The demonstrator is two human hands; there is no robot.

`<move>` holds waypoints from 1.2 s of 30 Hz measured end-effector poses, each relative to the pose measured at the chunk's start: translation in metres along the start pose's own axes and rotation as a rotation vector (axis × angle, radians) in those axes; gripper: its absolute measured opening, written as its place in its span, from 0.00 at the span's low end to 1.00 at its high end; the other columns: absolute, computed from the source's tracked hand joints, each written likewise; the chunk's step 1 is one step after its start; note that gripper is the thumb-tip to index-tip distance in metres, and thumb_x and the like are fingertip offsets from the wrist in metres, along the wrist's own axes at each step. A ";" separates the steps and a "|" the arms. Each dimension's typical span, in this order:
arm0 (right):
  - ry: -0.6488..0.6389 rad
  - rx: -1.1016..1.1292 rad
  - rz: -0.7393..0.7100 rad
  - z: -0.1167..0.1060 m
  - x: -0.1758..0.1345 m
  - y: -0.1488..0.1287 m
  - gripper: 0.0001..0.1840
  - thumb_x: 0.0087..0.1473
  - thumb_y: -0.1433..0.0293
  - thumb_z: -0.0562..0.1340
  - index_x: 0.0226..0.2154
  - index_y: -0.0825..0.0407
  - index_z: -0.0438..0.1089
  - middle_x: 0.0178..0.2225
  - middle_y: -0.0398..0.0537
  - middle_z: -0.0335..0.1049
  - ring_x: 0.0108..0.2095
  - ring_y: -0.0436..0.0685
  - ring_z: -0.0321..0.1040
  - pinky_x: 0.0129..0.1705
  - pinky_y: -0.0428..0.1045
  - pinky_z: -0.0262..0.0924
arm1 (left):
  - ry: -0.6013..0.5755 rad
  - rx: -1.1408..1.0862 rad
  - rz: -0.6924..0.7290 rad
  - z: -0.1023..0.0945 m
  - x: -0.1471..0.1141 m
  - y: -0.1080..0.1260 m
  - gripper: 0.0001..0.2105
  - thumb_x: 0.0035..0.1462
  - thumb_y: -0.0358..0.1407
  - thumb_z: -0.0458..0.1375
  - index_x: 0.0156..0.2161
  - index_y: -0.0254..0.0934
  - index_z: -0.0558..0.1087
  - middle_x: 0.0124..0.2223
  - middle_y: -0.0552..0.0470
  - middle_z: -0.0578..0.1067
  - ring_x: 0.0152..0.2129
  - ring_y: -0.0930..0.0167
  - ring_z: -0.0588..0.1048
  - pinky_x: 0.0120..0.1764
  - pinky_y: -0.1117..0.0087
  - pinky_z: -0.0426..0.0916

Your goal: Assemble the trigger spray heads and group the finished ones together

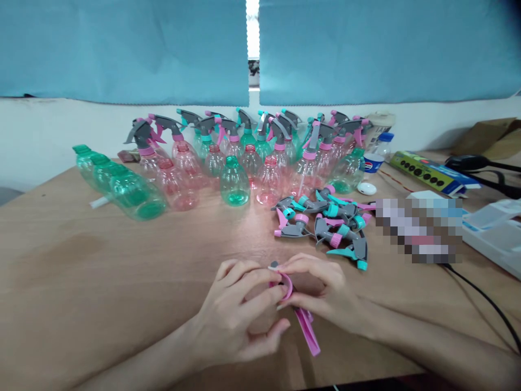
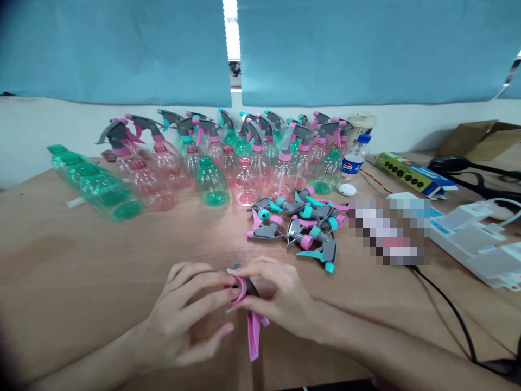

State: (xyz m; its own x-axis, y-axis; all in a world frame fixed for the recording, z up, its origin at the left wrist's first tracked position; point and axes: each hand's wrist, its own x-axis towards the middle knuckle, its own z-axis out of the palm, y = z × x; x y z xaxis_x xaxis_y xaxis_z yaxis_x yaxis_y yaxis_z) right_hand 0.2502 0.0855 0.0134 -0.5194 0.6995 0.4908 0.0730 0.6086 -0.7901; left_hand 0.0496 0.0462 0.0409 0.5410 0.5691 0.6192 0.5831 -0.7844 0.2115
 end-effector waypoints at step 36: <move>-0.007 -0.146 -0.179 0.002 -0.001 0.006 0.14 0.52 0.65 0.66 0.42 0.48 0.68 0.37 0.43 0.77 0.38 0.53 0.73 0.53 0.56 0.54 | -0.002 -0.092 -0.004 -0.002 -0.005 -0.001 0.13 0.52 0.41 0.58 0.43 0.40 0.72 0.42 0.46 0.70 0.38 0.64 0.69 0.40 0.61 0.66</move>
State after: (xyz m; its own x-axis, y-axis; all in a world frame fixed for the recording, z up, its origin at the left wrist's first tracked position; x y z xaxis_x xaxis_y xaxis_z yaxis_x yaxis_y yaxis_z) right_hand 0.2489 0.0880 0.0072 -0.5408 0.5730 0.6158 0.1008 0.7709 -0.6289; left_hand 0.0452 0.0440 0.0390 0.5405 0.5724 0.6166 0.5267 -0.8017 0.2825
